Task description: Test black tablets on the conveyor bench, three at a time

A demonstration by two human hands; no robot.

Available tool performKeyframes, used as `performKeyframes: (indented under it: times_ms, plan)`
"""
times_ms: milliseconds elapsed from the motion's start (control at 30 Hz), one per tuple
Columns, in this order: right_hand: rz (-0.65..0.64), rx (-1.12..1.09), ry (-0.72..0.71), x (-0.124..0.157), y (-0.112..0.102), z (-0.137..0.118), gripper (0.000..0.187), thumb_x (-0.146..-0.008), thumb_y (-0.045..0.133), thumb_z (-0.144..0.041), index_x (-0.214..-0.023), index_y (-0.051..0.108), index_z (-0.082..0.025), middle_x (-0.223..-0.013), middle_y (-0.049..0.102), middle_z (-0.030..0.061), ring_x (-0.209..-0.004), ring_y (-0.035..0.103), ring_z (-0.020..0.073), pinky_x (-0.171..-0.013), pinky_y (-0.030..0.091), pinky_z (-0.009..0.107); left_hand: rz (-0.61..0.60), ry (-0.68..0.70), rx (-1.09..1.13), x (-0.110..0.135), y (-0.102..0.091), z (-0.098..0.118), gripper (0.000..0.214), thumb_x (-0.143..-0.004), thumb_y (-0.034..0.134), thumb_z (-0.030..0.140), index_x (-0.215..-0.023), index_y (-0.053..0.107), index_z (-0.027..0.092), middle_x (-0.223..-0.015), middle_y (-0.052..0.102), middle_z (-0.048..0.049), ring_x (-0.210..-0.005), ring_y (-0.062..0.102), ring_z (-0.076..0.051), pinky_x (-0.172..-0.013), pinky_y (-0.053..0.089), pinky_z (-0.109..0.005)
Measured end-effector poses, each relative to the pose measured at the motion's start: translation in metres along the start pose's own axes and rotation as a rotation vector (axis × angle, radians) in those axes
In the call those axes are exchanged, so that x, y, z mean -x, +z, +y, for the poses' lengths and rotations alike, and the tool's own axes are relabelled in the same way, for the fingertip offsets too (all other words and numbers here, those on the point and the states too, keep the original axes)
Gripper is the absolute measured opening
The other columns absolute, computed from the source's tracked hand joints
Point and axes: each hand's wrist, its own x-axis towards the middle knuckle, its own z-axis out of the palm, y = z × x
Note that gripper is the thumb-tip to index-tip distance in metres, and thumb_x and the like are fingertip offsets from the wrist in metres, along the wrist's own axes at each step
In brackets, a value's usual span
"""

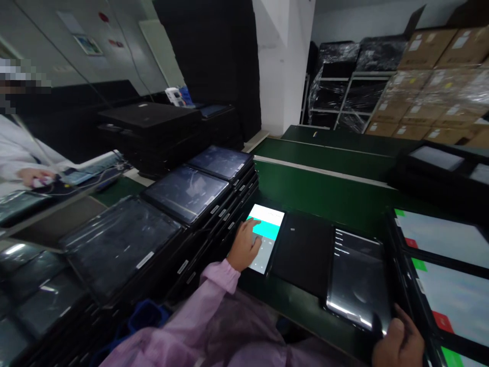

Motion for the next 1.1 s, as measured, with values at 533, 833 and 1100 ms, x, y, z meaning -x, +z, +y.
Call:
performKeyframes:
  times_ms: [533,833,1100]
  plan:
    - [-0.439,0.100,-0.629,-0.062,0.068,-0.058,0.048,-0.103,0.040,-0.047,-0.132,0.057,-0.013,-0.130,0.066,0.0195,-0.135,0.054,0.0333,-0.120,0.031,0.061,0.043,-0.065,0.029,-0.012,-0.004,-0.027,0.048,-0.089,0.051,0.023,-0.136,0.051,0.016,-0.133,0.063,-0.0163,-0.130,0.058,-0.033,-0.117,0.045,-0.055]
    - [-0.320,0.105,-0.364,-0.049,0.012,-0.028,0.069,-0.099,0.044,-0.066,-0.140,0.055,-0.011,-0.140,0.059,0.0228,-0.131,0.055,0.0369,-0.114,0.040,0.055,0.093,-0.069,0.076,-0.010,-0.002,-0.047,0.048,-0.091,0.050,0.024,-0.139,0.051,0.017,-0.130,0.069,-0.0141,-0.130,0.059,-0.032,-0.117,0.045,-0.054]
    - [-0.235,-0.013,-0.016,-0.026,-0.011,0.036,0.093,-0.087,0.058,-0.075,-0.147,0.053,-0.005,-0.141,0.057,0.0276,-0.129,0.056,0.0460,-0.111,0.042,0.063,0.066,-0.066,0.032,-0.019,-0.006,-0.046,0.043,-0.091,0.050,0.015,-0.133,0.059,0.018,-0.136,0.064,-0.0140,-0.137,0.056,-0.027,-0.121,0.044,-0.049]
